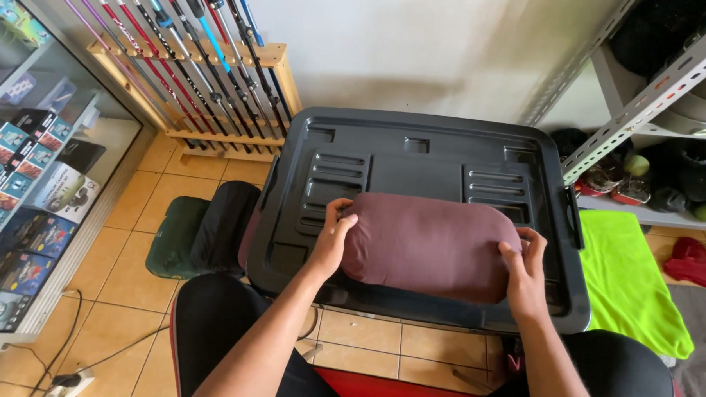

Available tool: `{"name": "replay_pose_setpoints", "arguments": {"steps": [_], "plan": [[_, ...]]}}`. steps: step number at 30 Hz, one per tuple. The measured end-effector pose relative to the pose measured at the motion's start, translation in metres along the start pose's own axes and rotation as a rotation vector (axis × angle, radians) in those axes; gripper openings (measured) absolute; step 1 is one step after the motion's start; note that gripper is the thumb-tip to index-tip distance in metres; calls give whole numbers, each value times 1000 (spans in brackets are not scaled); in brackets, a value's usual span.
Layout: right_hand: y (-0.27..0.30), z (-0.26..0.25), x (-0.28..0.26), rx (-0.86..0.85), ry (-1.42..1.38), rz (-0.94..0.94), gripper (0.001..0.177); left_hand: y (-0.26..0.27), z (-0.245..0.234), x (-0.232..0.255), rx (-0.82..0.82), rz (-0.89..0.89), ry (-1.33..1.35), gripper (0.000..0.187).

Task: The person ties a drawstring on a rolled maroon sleeping bag and secures it with a green cord on a black plastic lid. Then, the person unfolds a red sleeping bag on the same lid, spreads it out, and begins to fold it.

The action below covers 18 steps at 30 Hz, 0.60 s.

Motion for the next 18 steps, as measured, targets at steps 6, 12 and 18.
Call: {"name": "replay_pose_setpoints", "arguments": {"steps": [6, 12, 18], "plan": [[11, 30, -13, 12, 864, -442, 69, 25, 28, 28, 297, 609, -710, 62], [27, 82, -26, -184, 1181, -418, 59, 22, 82, 6, 228, 753, -1036, 45], [15, 71, -43, -188, 1221, -117, 68, 21, 78, 21, 184, 470, -1190, 58]]}}
Point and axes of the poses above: each hand's wrist, its own y-axis away from the middle knuckle, its own z-axis out of the palm, x = y × z, the point moved 1 cm from there along -y, towards the middle knuckle, and after that the axes turned 4 degrees about -y, right-handed, at the moved point
